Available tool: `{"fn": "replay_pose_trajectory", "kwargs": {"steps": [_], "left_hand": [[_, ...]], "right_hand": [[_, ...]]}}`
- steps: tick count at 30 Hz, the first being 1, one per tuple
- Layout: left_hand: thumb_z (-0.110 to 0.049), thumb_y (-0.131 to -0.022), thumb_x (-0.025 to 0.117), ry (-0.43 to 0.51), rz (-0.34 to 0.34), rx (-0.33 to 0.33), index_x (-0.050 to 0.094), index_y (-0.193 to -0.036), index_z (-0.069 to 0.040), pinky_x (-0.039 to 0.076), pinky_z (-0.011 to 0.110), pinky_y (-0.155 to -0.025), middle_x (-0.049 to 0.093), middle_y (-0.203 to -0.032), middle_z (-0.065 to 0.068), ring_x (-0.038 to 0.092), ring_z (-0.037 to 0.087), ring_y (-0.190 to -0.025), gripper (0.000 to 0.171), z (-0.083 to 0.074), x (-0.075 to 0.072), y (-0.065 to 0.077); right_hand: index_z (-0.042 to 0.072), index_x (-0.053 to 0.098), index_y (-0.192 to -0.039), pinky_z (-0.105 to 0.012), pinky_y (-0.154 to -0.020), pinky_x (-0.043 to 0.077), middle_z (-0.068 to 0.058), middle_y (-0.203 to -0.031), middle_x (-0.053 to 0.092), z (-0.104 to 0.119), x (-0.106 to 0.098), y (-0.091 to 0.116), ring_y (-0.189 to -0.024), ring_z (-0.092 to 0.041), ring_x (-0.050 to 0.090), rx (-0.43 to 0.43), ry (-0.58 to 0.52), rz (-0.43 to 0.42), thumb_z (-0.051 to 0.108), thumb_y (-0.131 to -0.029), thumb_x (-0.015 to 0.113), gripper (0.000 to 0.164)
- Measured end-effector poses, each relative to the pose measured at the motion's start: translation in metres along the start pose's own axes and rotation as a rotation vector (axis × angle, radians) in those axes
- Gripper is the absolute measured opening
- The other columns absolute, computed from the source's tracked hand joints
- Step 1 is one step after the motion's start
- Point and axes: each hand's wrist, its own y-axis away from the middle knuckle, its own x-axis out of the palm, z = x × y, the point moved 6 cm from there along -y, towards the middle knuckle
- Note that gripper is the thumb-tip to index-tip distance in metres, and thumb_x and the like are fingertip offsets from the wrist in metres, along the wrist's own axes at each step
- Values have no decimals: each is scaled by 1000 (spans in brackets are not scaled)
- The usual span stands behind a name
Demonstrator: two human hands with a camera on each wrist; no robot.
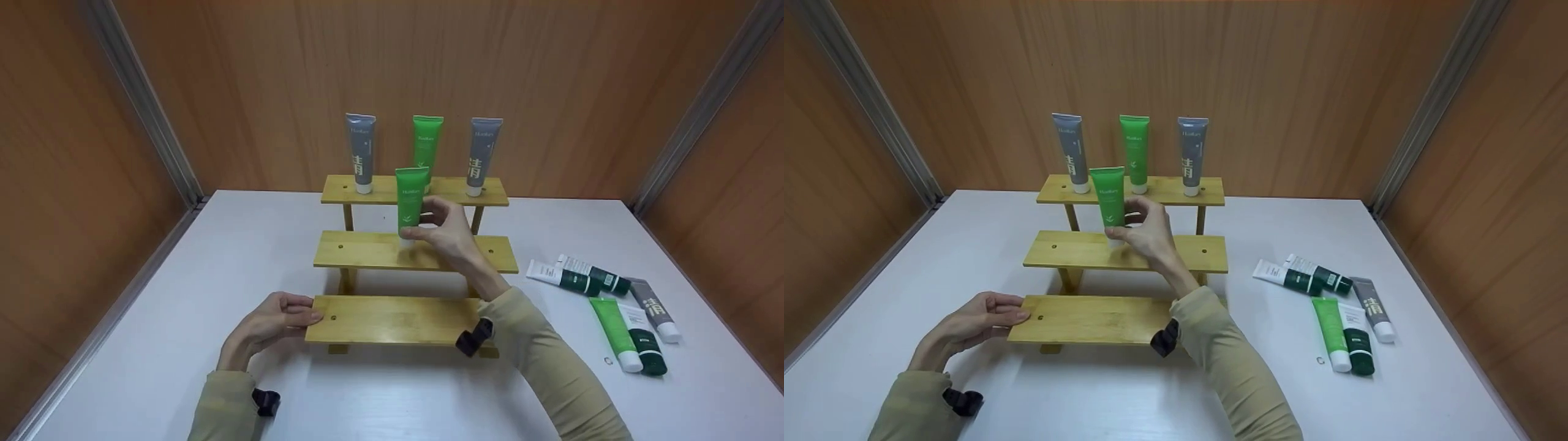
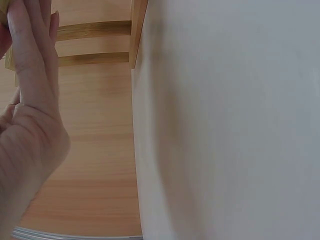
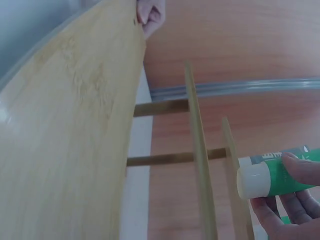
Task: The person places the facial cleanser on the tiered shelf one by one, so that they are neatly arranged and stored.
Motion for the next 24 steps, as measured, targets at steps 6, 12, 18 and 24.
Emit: {"fn": "replay_pose_trajectory", "kwargs": {"steps": [6,12,18,24], "left_hand": [[-13,-91,75,-11,-7,-7,44,-137,19,63,30,-85,76,-104,6,74,15,-95,64,0,0,-1],[-13,-91,75,-12,-5,-3,43,-137,19,63,29,-84,76,-103,5,74,14,-94,64,0,0,-2],[-12,-91,74,9,5,-1,45,-136,19,63,28,-84,76,-102,4,74,14,-93,61,0,0,-1],[-13,-92,74,-5,0,-4,37,-141,21,62,30,-87,74,-113,11,73,15,-99,70,0,-2,0]], "right_hand": [[3,67,-119,-38,-102,52,-14,-116,71,-4,20,-4,-107,-25,68,-2,-9,19,1,-77,83,45],[1,67,-118,-36,-99,54,-14,-116,70,-8,37,-8,-107,-25,68,-16,-37,31,-2,-77,82,44],[2,67,-119,-36,-97,56,-14,-116,70,-10,51,-11,-107,-25,68,-25,-44,40,-1,-77,82,45],[2,66,-121,-38,-99,56,-15,-119,70,-11,62,-14,-109,-26,67,-19,-50,46,-2,-77,82,47]]}}
